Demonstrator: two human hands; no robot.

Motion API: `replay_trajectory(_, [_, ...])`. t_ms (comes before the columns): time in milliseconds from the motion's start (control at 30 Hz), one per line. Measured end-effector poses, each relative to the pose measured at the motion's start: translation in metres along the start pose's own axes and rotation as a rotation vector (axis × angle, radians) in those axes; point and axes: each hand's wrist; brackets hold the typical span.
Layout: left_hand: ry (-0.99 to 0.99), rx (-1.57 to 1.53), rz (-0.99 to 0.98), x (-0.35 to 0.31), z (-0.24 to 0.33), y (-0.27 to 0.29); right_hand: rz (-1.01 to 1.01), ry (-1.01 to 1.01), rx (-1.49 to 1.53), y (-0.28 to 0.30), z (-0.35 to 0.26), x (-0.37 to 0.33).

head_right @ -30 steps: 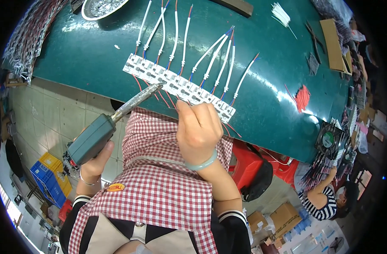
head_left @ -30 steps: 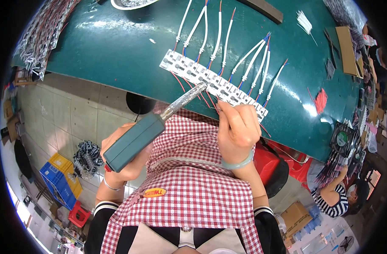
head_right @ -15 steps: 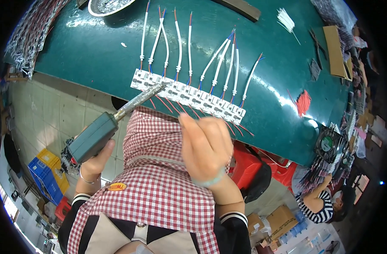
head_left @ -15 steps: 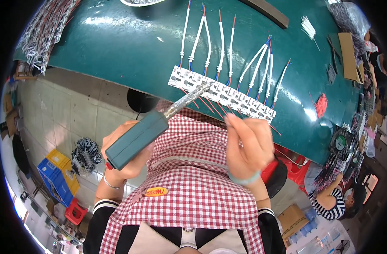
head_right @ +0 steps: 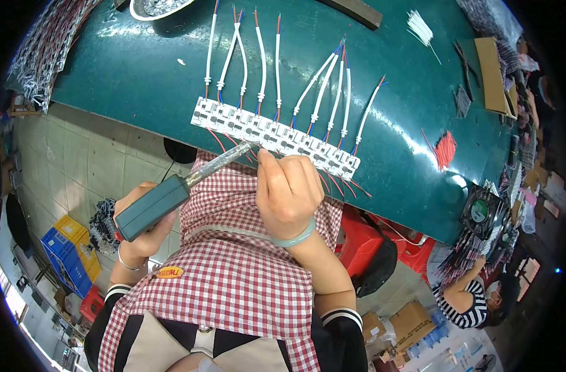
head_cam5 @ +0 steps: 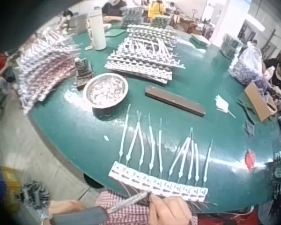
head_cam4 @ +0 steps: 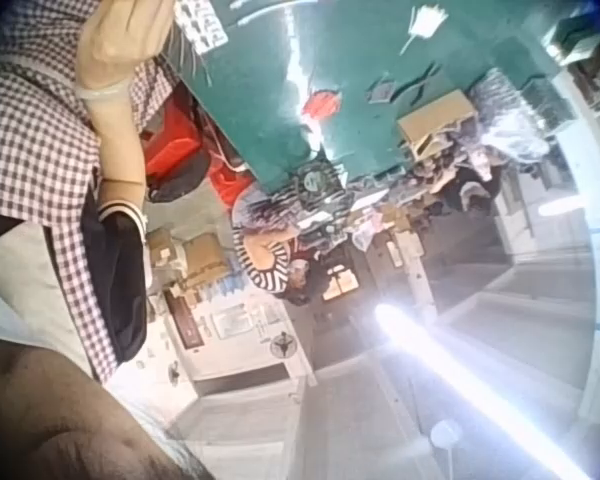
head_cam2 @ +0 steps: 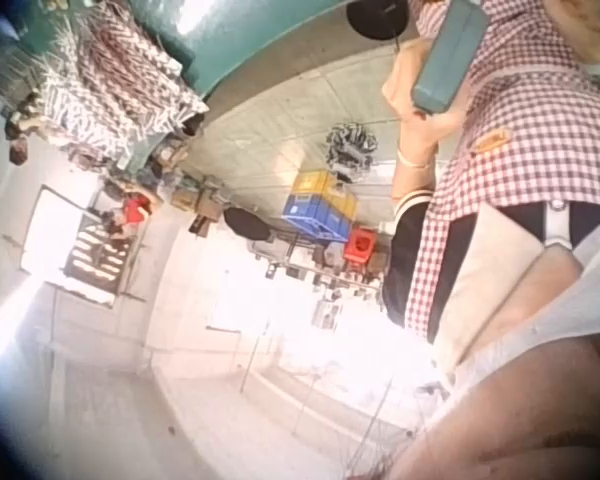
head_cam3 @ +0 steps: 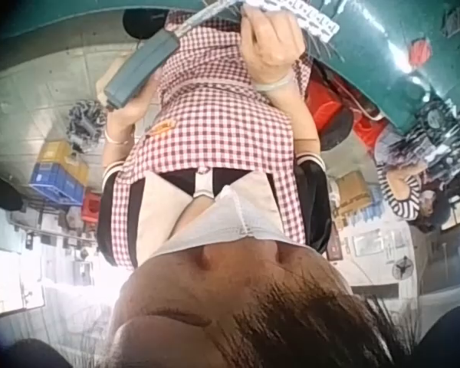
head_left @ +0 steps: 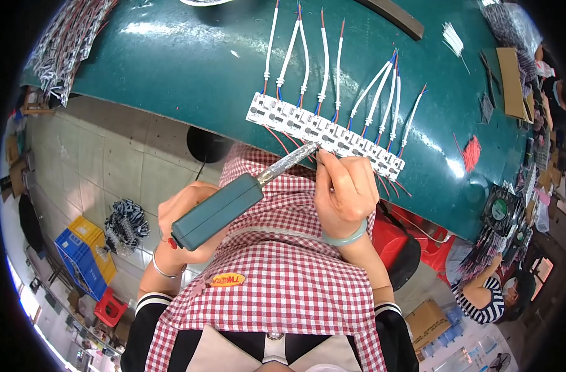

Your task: The person solders individual electrical wires onto circular circuit boards mounted on a metal strip. This is done using a soldering iron and solder wire.

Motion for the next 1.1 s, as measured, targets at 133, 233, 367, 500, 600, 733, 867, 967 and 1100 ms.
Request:
replay_trajectory(133, [-0.015, 0.031, -0.02, 0.0, -0.003, 0.0, -0.002, -0.001, -0.006, -0.001, -0.001, 0.0])
replay_trajectory(233, [-0.032, 0.052, -0.017, 0.0, 0.0, 0.001, 0.001, 0.0, -0.007, -0.001, -0.001, 0.0])
replay_trajectory(367, [-0.022, 0.109, -0.012, 0.0, 0.007, 0.005, -0.002, -0.003, -0.012, -0.001, -0.001, 0.0])
replay_trajectory(500, [-0.029, 0.13, -0.013, 0.001, 0.009, 0.005, -0.002, -0.005, -0.013, -0.002, -0.001, -0.001])
replay_trajectory(600, [-0.032, 0.083, -0.019, 0.002, 0.005, 0.002, 0.0, -0.002, -0.012, -0.002, -0.001, 0.0])
replay_trajectory(733, [-0.025, 0.093, -0.028, 0.002, 0.004, 0.004, 0.008, 0.006, -0.008, -0.004, 0.0, -0.001])
replay_trajectory(867, [-0.003, 0.066, -0.042, 0.003, 0.004, 0.005, 0.014, 0.046, -0.018, -0.006, 0.002, 0.0])
replay_trajectory(967, [0.014, 0.038, -0.04, 0.004, 0.004, 0.005, 0.011, 0.044, -0.018, -0.005, 0.001, 0.0])
replay_trajectory(1100, [-0.032, 0.06, -0.038, 0.003, 0.002, 0.006, 0.01, 0.041, -0.02, -0.006, 0.002, 0.0])
Point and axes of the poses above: each hand's wrist, its own x-axis towards the middle knuckle, its own y-axis out of the back of the hand, z = x × y, and after that the axes turned 11 degrees about x, right-handed
